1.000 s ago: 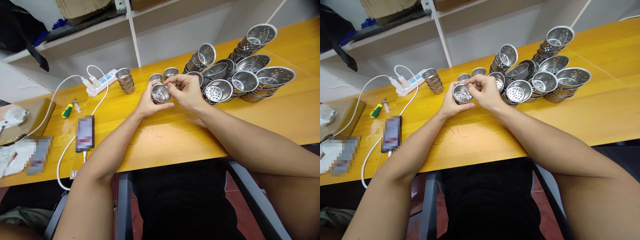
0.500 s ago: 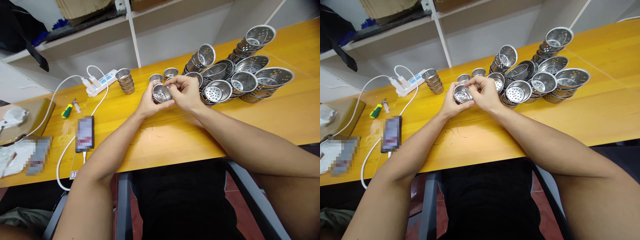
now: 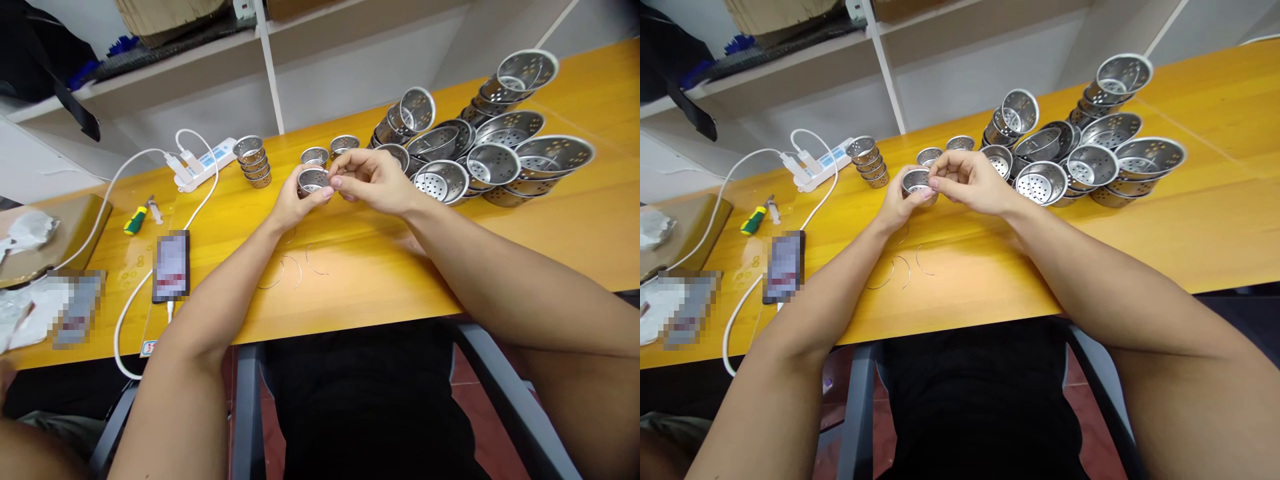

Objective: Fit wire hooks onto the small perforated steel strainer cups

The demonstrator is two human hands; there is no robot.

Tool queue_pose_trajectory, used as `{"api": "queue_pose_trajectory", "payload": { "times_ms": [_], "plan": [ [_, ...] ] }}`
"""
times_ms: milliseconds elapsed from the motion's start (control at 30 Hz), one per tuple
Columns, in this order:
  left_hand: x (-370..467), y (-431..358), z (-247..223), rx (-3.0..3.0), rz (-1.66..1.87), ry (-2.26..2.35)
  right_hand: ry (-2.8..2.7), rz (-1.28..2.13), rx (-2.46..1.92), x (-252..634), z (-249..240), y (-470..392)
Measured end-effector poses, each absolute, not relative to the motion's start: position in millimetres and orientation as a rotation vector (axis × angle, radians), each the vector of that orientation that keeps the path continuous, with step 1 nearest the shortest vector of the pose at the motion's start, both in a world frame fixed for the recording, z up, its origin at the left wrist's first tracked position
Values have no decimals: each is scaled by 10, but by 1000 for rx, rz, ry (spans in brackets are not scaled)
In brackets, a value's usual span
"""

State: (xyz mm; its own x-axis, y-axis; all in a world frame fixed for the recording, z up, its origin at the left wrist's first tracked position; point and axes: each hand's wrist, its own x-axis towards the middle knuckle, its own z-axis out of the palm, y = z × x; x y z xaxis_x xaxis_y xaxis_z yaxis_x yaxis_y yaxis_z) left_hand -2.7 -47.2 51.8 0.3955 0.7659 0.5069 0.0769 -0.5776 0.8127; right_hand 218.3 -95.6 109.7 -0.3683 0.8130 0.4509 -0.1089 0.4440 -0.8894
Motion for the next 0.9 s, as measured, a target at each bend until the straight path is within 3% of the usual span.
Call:
{"api": "queue_pose_trajectory", "payload": {
  "times_ms": [367,900],
  "plan": [
    [-58,-326,323,2089,1148,744,-1685,1137,-734,2227,1051,-902],
    [-59,-391,388,2150,1145,801,-1695,1061,-748,2170,1031,-921]
  ]
}}
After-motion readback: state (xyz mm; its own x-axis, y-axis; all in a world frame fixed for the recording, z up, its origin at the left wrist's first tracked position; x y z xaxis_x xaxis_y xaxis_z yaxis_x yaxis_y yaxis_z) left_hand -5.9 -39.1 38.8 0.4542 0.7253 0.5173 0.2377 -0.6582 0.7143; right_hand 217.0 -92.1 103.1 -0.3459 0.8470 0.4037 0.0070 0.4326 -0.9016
